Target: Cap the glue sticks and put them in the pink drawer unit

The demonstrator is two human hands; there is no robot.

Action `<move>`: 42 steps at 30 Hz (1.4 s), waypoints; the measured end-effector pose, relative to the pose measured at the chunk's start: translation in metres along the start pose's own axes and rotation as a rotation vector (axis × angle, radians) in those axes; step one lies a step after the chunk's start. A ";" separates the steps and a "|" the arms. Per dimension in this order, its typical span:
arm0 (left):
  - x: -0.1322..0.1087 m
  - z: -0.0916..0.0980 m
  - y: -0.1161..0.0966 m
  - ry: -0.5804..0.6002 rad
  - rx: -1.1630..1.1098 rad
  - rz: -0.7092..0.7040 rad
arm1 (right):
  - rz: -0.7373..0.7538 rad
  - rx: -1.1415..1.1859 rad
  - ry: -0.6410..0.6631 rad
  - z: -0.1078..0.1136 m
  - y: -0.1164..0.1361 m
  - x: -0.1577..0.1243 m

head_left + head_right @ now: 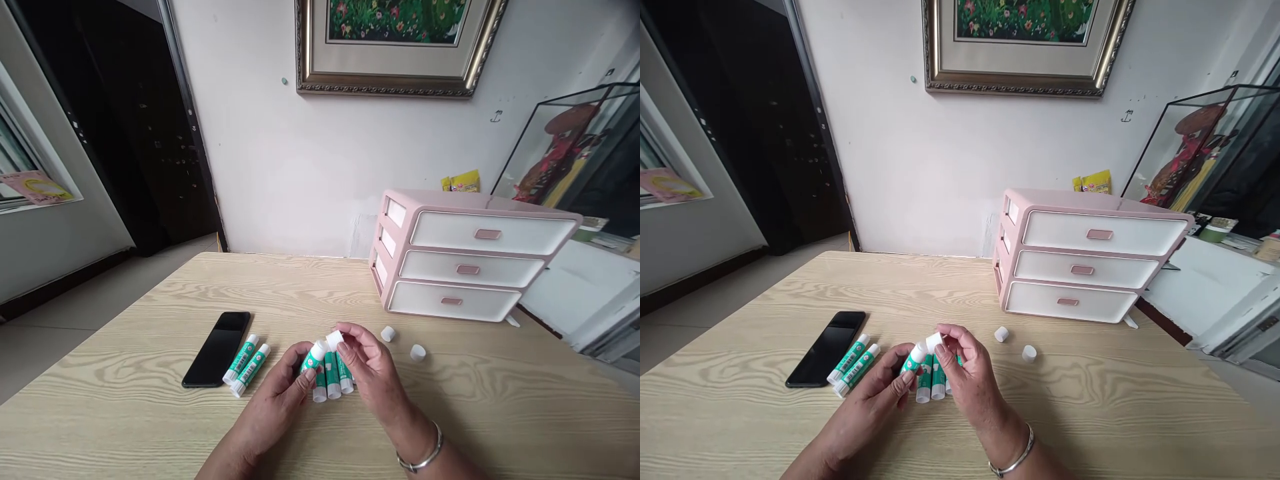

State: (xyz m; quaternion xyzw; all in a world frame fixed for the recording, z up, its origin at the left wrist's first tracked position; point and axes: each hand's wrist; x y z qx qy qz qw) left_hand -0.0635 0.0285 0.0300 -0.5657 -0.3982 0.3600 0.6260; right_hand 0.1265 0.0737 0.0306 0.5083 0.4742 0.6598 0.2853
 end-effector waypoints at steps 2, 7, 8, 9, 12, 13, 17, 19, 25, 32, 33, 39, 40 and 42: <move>-0.003 0.000 0.000 0.003 0.039 0.019 | -0.012 -0.029 0.024 0.001 -0.001 -0.004; -0.008 0.001 0.002 0.018 0.061 -0.023 | 0.009 -0.108 0.077 0.003 -0.002 -0.008; -0.008 0.001 0.003 0.030 0.052 -0.031 | 0.017 -0.110 0.089 0.002 -0.001 -0.008; -0.008 0.002 0.003 0.040 0.043 -0.031 | 0.027 -0.112 0.099 0.002 0.000 -0.008; -0.009 0.002 0.004 0.041 0.028 -0.007 | 0.057 -0.138 0.116 0.001 0.004 -0.009; -0.009 0.002 0.003 0.037 0.025 0.001 | 0.067 -0.155 0.120 0.001 0.006 -0.009; -0.009 0.001 0.002 0.030 0.022 0.027 | 0.125 -0.261 0.124 0.000 0.010 -0.010; -0.008 0.000 0.001 0.026 0.023 0.028 | 0.162 -0.317 0.119 0.000 0.012 -0.010; -0.008 0.000 0.002 0.023 0.017 -0.003 | 0.276 -0.435 0.144 -0.003 0.010 -0.009; -0.008 -0.001 -0.006 0.026 -0.054 0.006 | 0.323 -0.548 0.225 -0.005 0.007 -0.014; -0.009 -0.001 -0.008 0.022 -0.057 0.008 | 0.333 -0.555 0.247 -0.005 0.008 -0.016; -0.010 0.006 0.003 -0.109 0.027 -0.007 | 0.317 -0.566 0.263 -0.003 0.010 -0.024; -0.009 0.008 0.006 -0.144 0.039 -0.006 | 0.298 -0.552 0.221 -0.002 0.009 -0.025; -0.009 0.009 0.010 -0.187 0.051 0.022 | 0.269 -0.512 0.107 0.000 0.008 -0.023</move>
Point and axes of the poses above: each hand's wrist, its own x-axis towards the middle knuckle, its own z-axis out of the back of the hand, y = z × x, and after that the axes turned 10 degrees about y, right-handed
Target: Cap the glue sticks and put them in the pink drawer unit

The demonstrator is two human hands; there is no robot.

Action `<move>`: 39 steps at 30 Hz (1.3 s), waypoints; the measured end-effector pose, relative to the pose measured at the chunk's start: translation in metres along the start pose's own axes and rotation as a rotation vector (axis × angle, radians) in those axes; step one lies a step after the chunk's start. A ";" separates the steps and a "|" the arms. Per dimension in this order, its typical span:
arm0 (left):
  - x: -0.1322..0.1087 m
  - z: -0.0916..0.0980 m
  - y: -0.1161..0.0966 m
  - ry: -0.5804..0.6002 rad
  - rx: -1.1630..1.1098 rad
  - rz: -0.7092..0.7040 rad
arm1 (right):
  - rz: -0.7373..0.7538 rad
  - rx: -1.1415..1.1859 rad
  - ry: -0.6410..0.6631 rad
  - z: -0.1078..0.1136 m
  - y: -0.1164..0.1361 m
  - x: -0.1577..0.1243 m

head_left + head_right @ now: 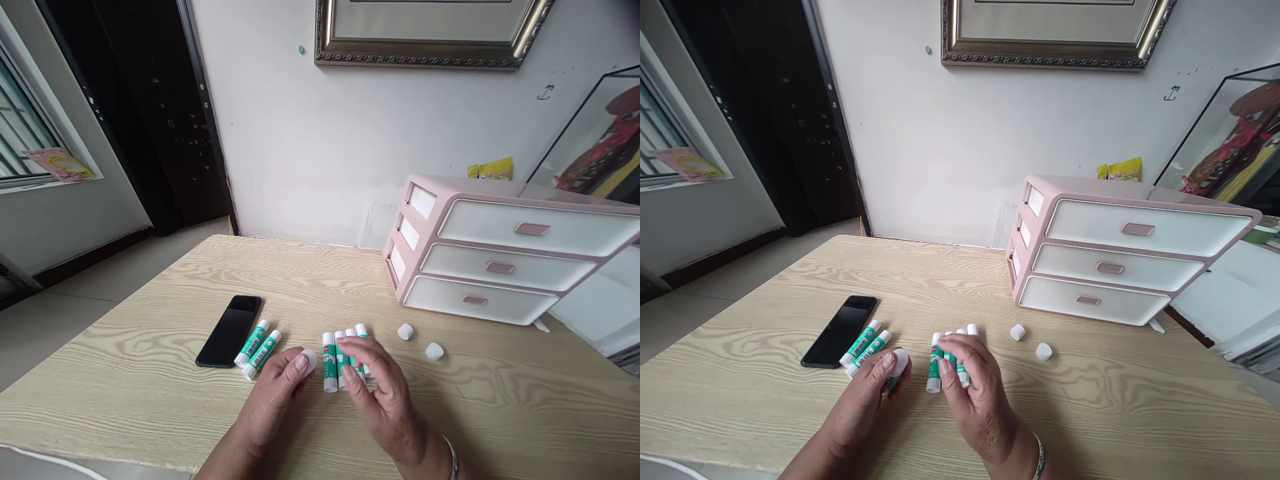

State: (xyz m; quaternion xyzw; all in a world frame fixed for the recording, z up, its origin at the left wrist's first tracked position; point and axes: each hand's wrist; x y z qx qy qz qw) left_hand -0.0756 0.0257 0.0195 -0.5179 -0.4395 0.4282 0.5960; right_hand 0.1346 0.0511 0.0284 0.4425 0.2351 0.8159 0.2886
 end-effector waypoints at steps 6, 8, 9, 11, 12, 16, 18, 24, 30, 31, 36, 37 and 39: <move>-0.001 0.000 0.000 -0.066 -0.031 0.075 | -0.205 0.132 -0.147 0.002 -0.007 0.008; -0.002 0.001 0.002 -0.071 -0.035 0.060 | -0.237 0.163 -0.144 0.002 -0.009 0.008; -0.002 0.001 0.003 -0.076 -0.037 0.052 | -0.242 0.170 -0.142 0.001 -0.009 0.007; -0.002 0.002 0.006 -0.085 -0.039 0.038 | -0.244 0.168 -0.143 0.001 -0.010 0.006; -0.002 0.002 0.007 -0.086 -0.038 0.031 | -0.244 0.166 -0.146 0.001 -0.011 0.005; -0.002 0.003 0.008 -0.070 -0.018 0.015 | -0.266 0.199 -0.164 0.001 -0.011 0.006; -0.002 0.004 0.008 -0.071 -0.007 0.003 | -0.284 0.222 -0.176 0.001 -0.011 0.006; 0.000 0.003 0.005 -0.118 0.019 0.020 | -0.337 0.261 -0.193 0.002 -0.012 0.007; 0.003 -0.001 -0.001 -0.228 0.103 0.179 | -0.349 0.269 -0.281 0.008 -0.019 0.011; 0.004 -0.001 0.000 -0.226 0.153 0.192 | -0.347 0.269 -0.300 0.010 -0.020 0.012; 0.007 -0.001 0.007 -0.301 0.482 0.179 | -0.346 0.197 -0.397 0.020 -0.025 0.017; 0.007 -0.002 0.008 -0.315 0.561 0.185 | -0.347 0.168 -0.420 0.023 -0.027 0.017; 0.007 -0.004 0.009 -0.321 0.731 0.217 | -0.356 0.086 -0.463 0.030 -0.032 0.018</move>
Point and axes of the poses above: each hand's wrist, its own x-axis towards the middle knuckle, its own z-axis out of the back of the hand, y = z × x, and after that the axes turned 10 degrees about y, right-handed
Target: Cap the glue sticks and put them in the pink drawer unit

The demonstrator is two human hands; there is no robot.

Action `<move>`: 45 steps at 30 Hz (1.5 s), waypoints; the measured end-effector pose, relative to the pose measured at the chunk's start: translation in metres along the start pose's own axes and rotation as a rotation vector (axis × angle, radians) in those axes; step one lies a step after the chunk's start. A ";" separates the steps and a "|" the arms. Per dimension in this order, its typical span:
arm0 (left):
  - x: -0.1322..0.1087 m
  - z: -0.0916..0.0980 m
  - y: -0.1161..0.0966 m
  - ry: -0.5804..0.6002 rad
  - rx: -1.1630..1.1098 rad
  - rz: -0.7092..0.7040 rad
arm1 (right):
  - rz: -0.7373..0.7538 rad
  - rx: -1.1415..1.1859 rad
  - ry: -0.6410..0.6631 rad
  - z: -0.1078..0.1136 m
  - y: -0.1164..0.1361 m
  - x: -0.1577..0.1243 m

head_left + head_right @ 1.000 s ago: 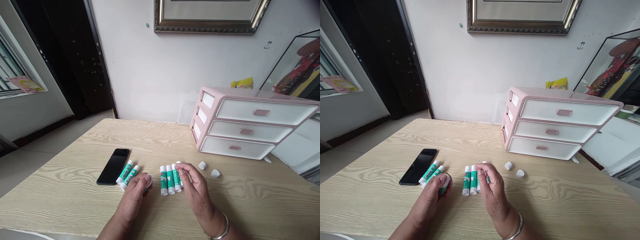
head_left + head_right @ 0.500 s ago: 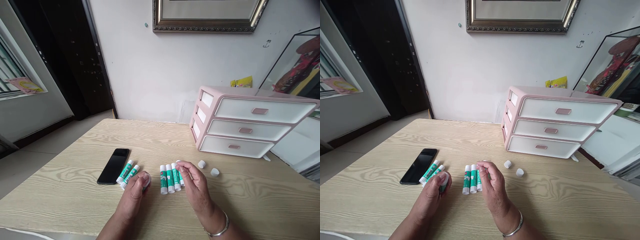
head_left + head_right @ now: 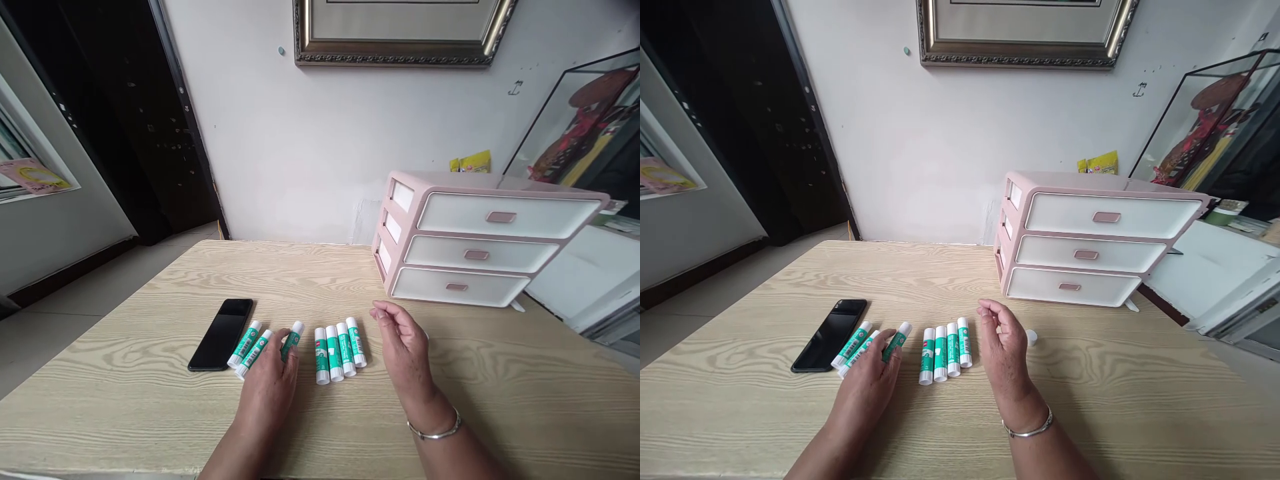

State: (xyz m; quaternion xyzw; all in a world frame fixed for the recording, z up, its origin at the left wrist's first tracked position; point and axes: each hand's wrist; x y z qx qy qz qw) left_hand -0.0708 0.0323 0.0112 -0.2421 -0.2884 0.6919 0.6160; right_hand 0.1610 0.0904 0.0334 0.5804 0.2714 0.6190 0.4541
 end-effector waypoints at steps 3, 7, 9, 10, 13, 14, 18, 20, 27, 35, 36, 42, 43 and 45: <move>-0.002 -0.002 -0.003 -0.005 0.215 -0.004 | 0.013 -0.194 -0.057 0.012 -0.008 0.010; -0.004 -0.006 -0.007 0.012 0.348 -0.049 | -0.008 -0.534 -0.039 0.031 -0.016 0.023; -0.003 -0.008 -0.007 0.026 0.382 -0.060 | -0.061 -0.694 -0.007 0.039 -0.017 0.028; -0.003 -0.008 -0.007 0.031 0.390 -0.064 | -0.097 -0.765 0.016 0.042 -0.017 0.030; -0.001 -0.011 -0.004 0.039 0.379 -0.083 | -0.205 -0.934 0.106 0.048 -0.019 0.033; 0.000 -0.013 -0.002 0.044 0.369 -0.096 | -0.226 -0.976 0.138 0.049 -0.021 0.033; 0.002 -0.018 0.001 0.057 0.324 -0.136 | -0.263 -1.073 0.237 0.049 -0.036 0.031; 0.001 -0.019 0.001 0.060 0.300 -0.147 | -0.290 -1.094 0.279 0.048 -0.045 0.029; -0.006 -0.001 -0.010 -0.073 0.151 -0.201 | -0.345 -1.134 0.391 0.043 -0.052 0.029; -0.003 0.032 0.008 -0.195 0.598 -0.045 | -0.298 -1.152 0.430 0.036 -0.045 0.027; -0.002 0.033 0.011 -0.176 0.643 -0.031 | -0.296 -1.157 0.429 0.036 -0.045 0.027; -0.002 0.034 0.012 -0.120 0.786 -0.019 | -0.291 -1.149 0.419 0.032 -0.039 0.025; -0.002 0.033 0.011 -0.109 0.794 -0.026 | -0.297 -1.144 0.421 0.031 -0.037 0.024; -0.001 0.031 0.012 -0.088 0.794 -0.042 | -0.303 -1.126 0.426 0.030 -0.033 0.024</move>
Point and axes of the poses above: each hand's wrist, its own x-axis towards the middle knuckle, its own z-axis out of the back of the hand, y = z × x, and after that the axes turned 10 degrees about y, right-handed
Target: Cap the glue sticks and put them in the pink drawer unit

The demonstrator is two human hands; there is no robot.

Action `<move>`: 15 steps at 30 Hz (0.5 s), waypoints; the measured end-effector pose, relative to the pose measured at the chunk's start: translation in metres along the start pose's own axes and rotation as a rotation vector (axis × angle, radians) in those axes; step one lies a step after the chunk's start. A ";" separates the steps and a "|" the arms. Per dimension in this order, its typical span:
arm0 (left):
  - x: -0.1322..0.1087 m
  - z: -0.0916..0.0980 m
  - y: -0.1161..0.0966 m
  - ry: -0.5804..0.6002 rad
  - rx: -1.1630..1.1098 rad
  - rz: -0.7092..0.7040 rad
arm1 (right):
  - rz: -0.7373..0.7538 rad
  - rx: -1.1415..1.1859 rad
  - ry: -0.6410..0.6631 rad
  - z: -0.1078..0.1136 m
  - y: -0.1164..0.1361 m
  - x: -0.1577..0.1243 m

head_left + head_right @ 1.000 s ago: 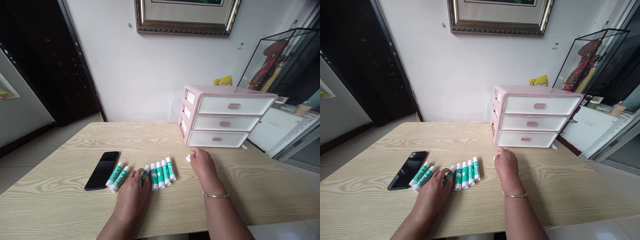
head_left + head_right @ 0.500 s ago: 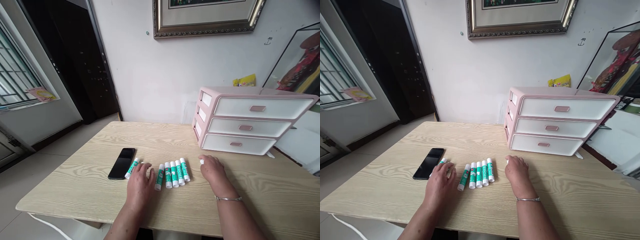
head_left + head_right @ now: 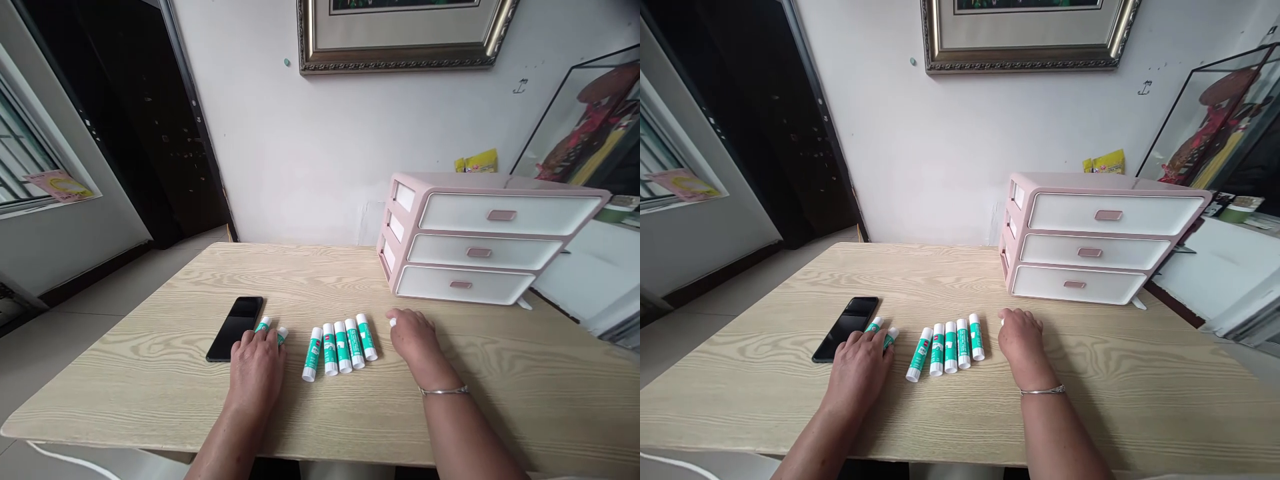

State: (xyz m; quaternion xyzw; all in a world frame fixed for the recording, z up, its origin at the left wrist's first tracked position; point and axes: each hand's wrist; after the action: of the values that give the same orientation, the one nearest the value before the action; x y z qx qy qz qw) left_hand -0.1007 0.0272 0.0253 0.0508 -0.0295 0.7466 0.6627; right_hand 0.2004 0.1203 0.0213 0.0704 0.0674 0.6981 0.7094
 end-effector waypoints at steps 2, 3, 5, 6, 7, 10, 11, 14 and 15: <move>0.002 -0.005 0.000 0.004 -0.026 -0.007 | 0.019 0.025 -0.014 0.002 0.002 -0.001; 0.003 -0.009 0.000 -0.006 -0.054 -0.003 | 0.038 0.050 -0.036 0.003 0.004 -0.001; 0.006 -0.015 0.001 -0.051 -0.168 -0.005 | 0.093 0.154 -0.103 0.003 0.007 -0.001; 0.007 -0.017 0.001 -0.074 -0.260 -0.025 | 0.126 0.243 -0.141 0.003 0.010 -0.001; 0.007 -0.017 0.001 -0.090 -0.372 -0.055 | 0.157 0.356 -0.172 0.003 0.012 0.000; 0.007 -0.012 -0.003 -0.062 -0.750 -0.162 | 0.210 0.777 -0.177 0.000 0.022 0.000; 0.006 -0.008 -0.005 -0.028 -0.872 -0.185 | 0.214 0.922 -0.146 -0.001 0.025 -0.001; 0.004 0.004 -0.015 0.111 -1.181 -0.231 | 0.207 1.300 0.002 0.001 0.032 -0.005; 0.003 0.007 -0.018 0.158 -1.264 -0.241 | 0.203 1.413 0.052 0.003 0.034 -0.006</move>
State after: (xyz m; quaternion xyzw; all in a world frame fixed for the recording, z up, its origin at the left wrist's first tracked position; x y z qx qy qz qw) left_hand -0.0824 0.0315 0.0325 -0.4012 -0.4086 0.5072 0.6440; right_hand 0.1678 0.1147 0.0303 0.5026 0.5136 0.5513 0.4238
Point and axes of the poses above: each hand's wrist, its own x-axis towards the middle knuckle, its own z-axis out of the back of the hand, y = z × x, and after that the axes turned 10 degrees about y, right-handed
